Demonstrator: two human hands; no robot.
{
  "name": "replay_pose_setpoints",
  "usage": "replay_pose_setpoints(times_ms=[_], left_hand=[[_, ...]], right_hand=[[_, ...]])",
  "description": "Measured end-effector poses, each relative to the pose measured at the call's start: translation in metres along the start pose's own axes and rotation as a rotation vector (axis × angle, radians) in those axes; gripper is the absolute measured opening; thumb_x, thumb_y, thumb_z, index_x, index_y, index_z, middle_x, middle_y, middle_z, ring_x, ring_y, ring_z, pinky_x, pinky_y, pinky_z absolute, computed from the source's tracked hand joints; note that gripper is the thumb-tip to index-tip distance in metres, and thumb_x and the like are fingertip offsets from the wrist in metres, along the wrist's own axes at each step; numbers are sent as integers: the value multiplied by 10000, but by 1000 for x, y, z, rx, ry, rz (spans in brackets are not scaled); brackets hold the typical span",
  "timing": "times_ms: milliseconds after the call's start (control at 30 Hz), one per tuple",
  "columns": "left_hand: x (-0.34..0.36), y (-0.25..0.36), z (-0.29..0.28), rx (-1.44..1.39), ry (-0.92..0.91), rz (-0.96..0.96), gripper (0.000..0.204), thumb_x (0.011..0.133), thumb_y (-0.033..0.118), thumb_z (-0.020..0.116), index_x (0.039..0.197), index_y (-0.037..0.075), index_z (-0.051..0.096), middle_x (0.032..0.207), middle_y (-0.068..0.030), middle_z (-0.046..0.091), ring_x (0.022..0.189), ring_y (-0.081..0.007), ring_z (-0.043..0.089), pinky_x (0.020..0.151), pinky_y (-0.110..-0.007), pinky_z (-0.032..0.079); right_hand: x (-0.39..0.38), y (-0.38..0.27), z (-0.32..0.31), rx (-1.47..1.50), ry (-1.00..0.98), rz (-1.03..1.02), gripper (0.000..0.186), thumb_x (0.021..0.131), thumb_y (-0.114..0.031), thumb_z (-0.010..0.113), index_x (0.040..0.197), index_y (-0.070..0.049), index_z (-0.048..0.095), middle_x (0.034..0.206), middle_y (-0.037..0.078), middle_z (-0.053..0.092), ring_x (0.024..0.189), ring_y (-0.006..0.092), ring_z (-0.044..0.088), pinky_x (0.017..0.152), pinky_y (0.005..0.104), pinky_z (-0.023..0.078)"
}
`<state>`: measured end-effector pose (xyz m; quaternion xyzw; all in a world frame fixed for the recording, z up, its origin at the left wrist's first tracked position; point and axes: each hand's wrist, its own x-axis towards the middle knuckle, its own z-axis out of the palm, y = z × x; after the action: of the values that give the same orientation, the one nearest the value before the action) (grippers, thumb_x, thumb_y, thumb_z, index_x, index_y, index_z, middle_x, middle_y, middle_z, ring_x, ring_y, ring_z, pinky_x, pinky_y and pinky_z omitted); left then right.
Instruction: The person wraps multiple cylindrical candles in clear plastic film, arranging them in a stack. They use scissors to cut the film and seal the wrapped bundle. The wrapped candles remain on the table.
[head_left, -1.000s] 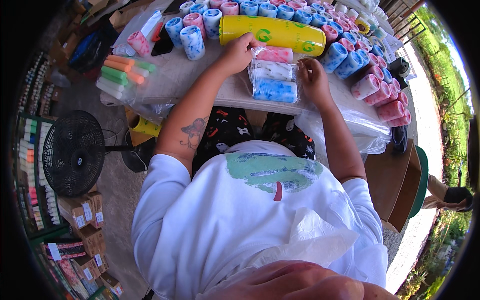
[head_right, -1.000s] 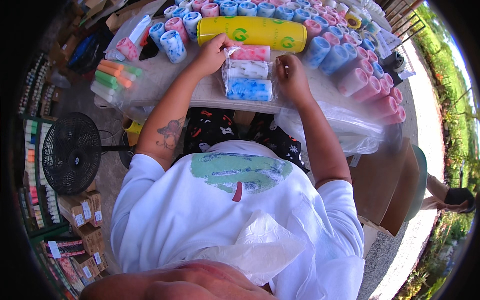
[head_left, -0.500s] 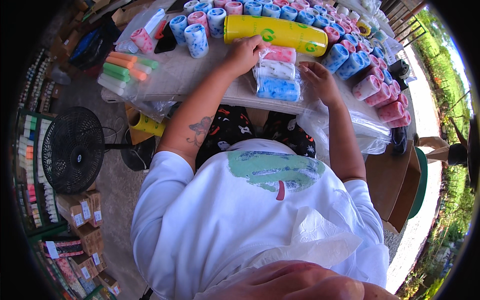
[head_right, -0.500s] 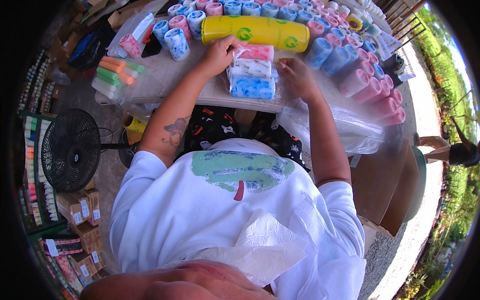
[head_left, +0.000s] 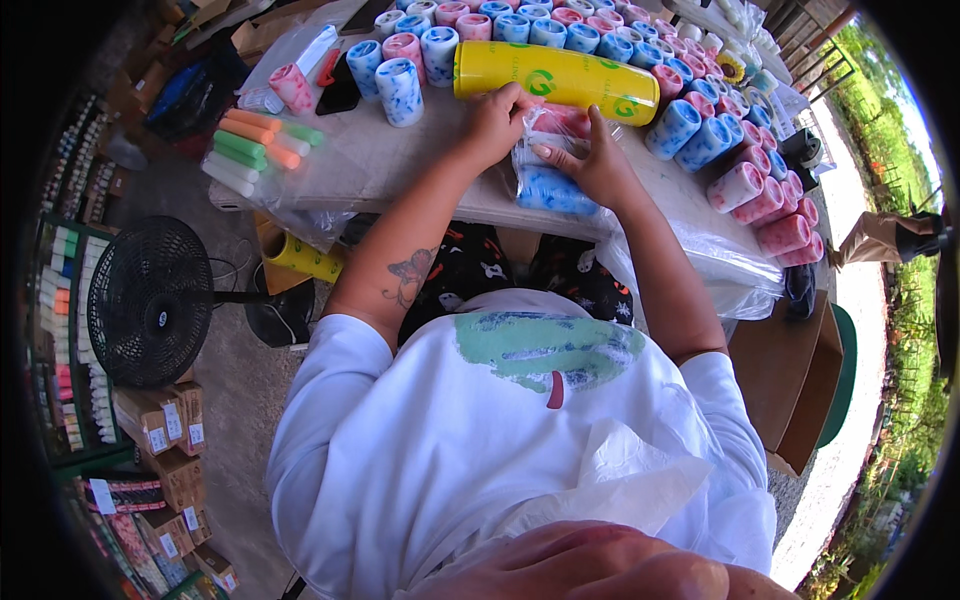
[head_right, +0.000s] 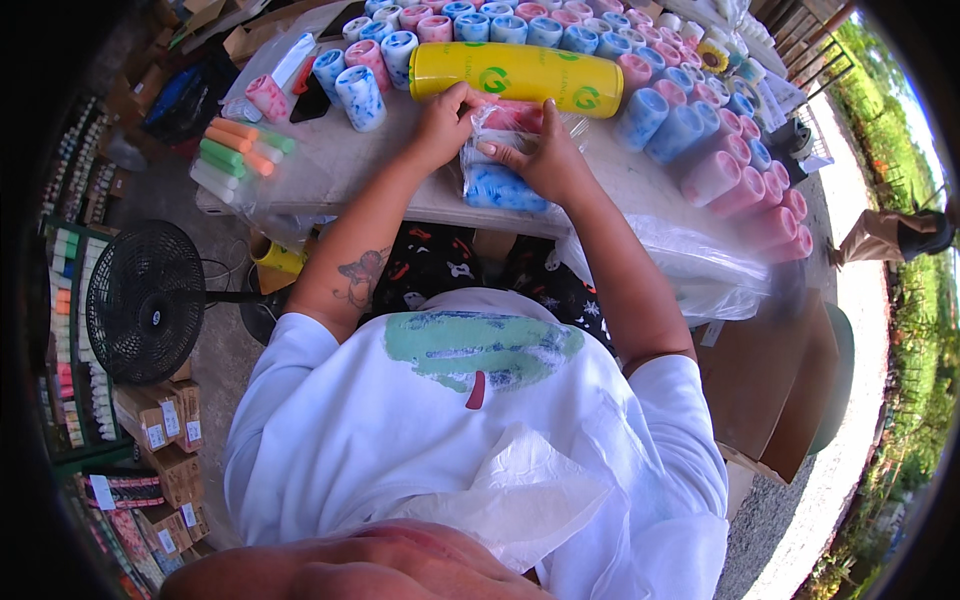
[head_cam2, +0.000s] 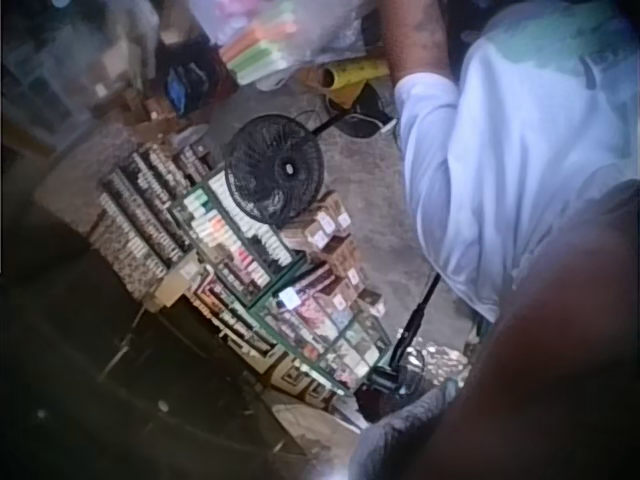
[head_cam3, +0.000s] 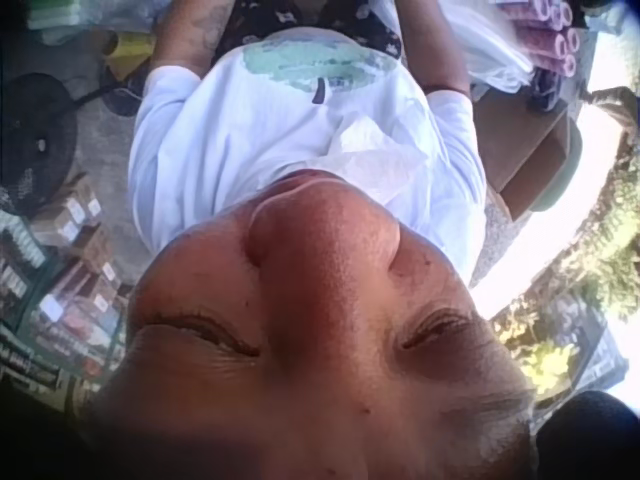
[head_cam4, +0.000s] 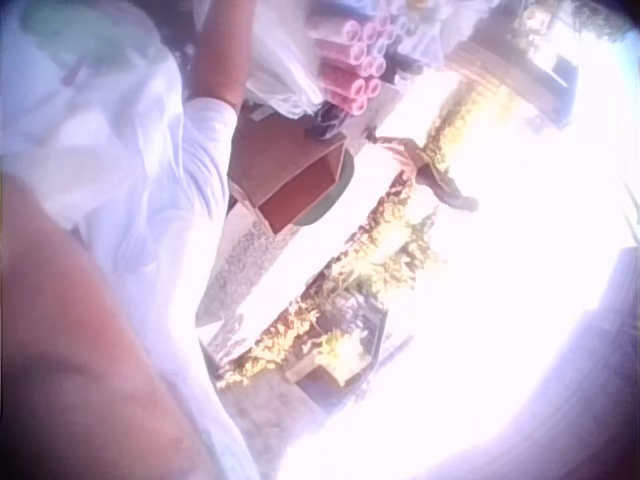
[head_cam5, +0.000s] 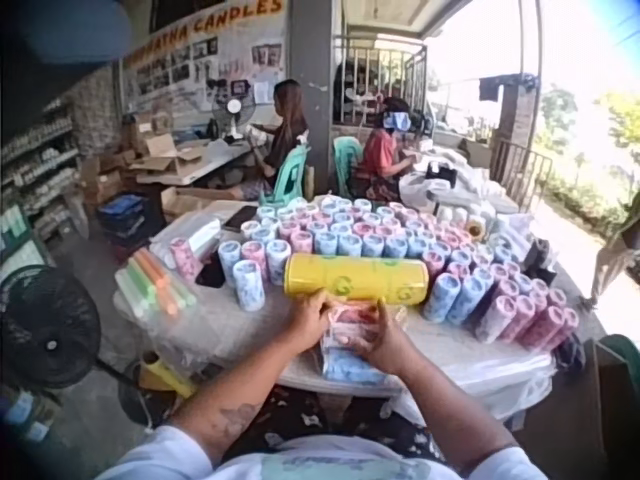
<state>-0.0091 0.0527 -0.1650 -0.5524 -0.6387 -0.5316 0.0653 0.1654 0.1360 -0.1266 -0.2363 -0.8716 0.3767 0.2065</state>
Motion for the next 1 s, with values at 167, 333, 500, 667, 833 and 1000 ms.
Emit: replay_pose_setpoints(times_ms=[167,333,500,667,833,1000], left_hand=[[0,1,5,-47,-30,-140,81,812,-23,645,842,7,575,938,-120,707,869,-231,678,764,-316,524],[3,-1,8,-47,13,-134,82,778,8,680,847,31,642,849,-102,703,770,-226,676,713,-318,527],[8,-10,7,-137,-22,-220,101,761,64,702,859,49,686,819,-103,700,738,-221,676,680,-320,525],[13,-4,6,-93,-61,-313,106,742,94,730,835,54,698,808,-100,702,732,-207,679,674,-315,526],[24,17,-7,12,-176,-405,138,762,104,745,864,29,690,836,-91,706,751,-139,660,694,-273,523],[35,18,-11,-32,-205,-555,136,738,131,762,817,46,691,771,-48,678,690,-117,614,645,-265,493]], right_hand=[[-2,10,-1,41,6,-54,1077,668,-473,836,1348,160,290,1269,273,534,1185,349,540,985,366,434],[-3,5,-7,-16,-22,-22,971,661,-483,835,1300,98,393,1216,253,581,1143,355,575,946,363,462],[-5,2,-9,-145,-37,-8,917,694,-556,773,1304,39,434,1228,211,591,1225,367,506,1017,470,381],[-12,-14,-3,-633,248,-418,740,779,-482,706,1318,-37,465,1320,175,526,1287,358,442,1072,552,273],[7,-14,5,-335,174,-527,622,779,-348,747,1233,-16,480,1259,188,545,1184,349,512,1005,452,381],[16,-14,19,80,111,-223,637,716,-312,810,1147,13,471,1102,200,592,1039,366,565,872,412,477]])
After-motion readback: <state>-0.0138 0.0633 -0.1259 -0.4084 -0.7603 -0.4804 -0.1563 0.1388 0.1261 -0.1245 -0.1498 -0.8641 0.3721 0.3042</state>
